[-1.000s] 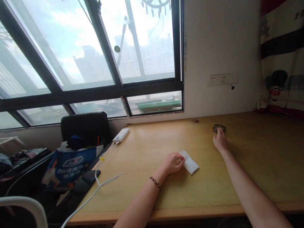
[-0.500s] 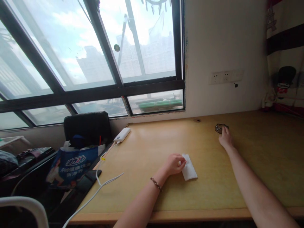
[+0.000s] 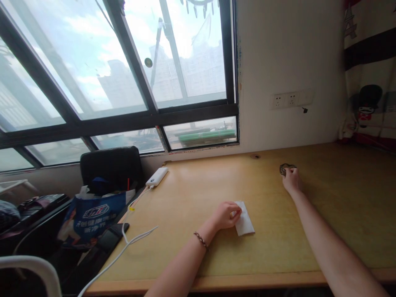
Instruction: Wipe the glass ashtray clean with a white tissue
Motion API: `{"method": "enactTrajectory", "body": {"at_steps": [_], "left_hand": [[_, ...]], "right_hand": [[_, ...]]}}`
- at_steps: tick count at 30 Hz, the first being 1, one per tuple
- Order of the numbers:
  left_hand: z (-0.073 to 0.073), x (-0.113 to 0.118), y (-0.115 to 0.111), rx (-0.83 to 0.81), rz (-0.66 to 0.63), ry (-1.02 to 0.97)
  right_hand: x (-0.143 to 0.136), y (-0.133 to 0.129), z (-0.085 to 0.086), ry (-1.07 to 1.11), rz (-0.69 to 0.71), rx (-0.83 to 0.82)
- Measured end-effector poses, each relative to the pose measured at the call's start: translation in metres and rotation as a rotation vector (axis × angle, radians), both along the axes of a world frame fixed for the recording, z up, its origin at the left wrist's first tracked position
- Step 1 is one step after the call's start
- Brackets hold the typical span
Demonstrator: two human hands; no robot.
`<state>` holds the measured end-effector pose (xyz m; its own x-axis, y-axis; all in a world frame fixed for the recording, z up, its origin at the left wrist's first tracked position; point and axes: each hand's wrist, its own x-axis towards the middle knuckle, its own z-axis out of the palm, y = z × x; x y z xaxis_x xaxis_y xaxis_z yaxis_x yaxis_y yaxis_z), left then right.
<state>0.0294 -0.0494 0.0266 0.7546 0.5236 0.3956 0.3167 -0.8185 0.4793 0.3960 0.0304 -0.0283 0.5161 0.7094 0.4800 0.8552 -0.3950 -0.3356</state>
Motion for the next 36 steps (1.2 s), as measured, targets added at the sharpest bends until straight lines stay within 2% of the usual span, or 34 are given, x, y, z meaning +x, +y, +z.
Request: {"method": "enactTrajectory", "body": {"at_steps": [17, 26, 31, 36], "left_hand": [[-0.003, 0.002, 0.005, 0.137, 0.181, 0.000], [-0.005, 0.001, 0.009, 0.152, 0.215, -0.009], [-0.005, 0.000, 0.009, 0.148, 0.243, -0.031], [0.002, 0.001, 0.006, 0.188, 0.287, -0.122]], "right_hand": [[-0.023, -0.015, 0.017, 0.080, -0.066, -0.071], [-0.044, -0.019, 0.026, 0.033, 0.004, -0.031], [-0.073, -0.024, 0.039, -0.040, 0.113, -0.017], [-0.139, -0.039, 0.053, -0.124, 0.361, 0.071]]}}
